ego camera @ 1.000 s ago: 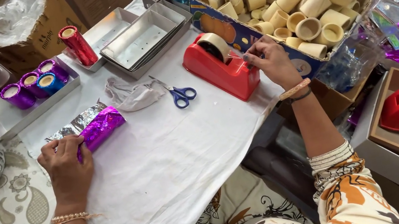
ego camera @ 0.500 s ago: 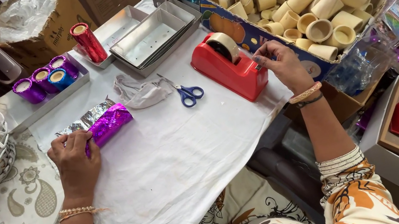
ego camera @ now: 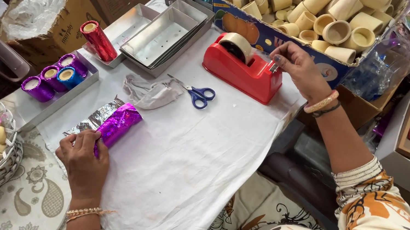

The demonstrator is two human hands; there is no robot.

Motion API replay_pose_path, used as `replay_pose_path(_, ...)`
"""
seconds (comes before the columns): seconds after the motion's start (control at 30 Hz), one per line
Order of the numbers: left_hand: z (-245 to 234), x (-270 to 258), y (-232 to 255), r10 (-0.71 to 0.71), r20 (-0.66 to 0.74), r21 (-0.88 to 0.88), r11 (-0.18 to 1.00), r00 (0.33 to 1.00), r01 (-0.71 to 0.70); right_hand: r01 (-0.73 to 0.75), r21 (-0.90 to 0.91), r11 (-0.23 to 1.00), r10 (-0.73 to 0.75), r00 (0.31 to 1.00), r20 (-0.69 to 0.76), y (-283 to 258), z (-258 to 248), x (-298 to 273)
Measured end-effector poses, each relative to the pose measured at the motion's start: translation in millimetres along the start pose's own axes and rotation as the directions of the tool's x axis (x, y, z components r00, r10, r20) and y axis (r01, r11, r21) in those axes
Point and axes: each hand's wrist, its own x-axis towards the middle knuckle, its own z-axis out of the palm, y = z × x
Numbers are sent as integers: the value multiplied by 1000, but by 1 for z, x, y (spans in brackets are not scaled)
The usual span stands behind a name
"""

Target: Wrapping small clay lamps with purple foil and securing them with tape.

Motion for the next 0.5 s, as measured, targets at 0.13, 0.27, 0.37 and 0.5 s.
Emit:
replay_pose_path(0.13,-2,0,2,2,1,2,1000,1000,-2,61,10,998,-61,997,-38,-2,9,-9)
replay_pose_path(0.27,-2,1,1,1,-2,2,1000,1000,-1,124,18,992,-121,986,-115,3,9,-9)
replay_pose_path(0.37,-2,1,1,-1,4,2,1000,1000,1,148,21,989,-144,979,-144,4,8,-11)
replay_pose_path(0.5,0,1,-1,-2,3,-1,1000,1000,2,189,-7,982,-188,969,-159,-1,10,-15)
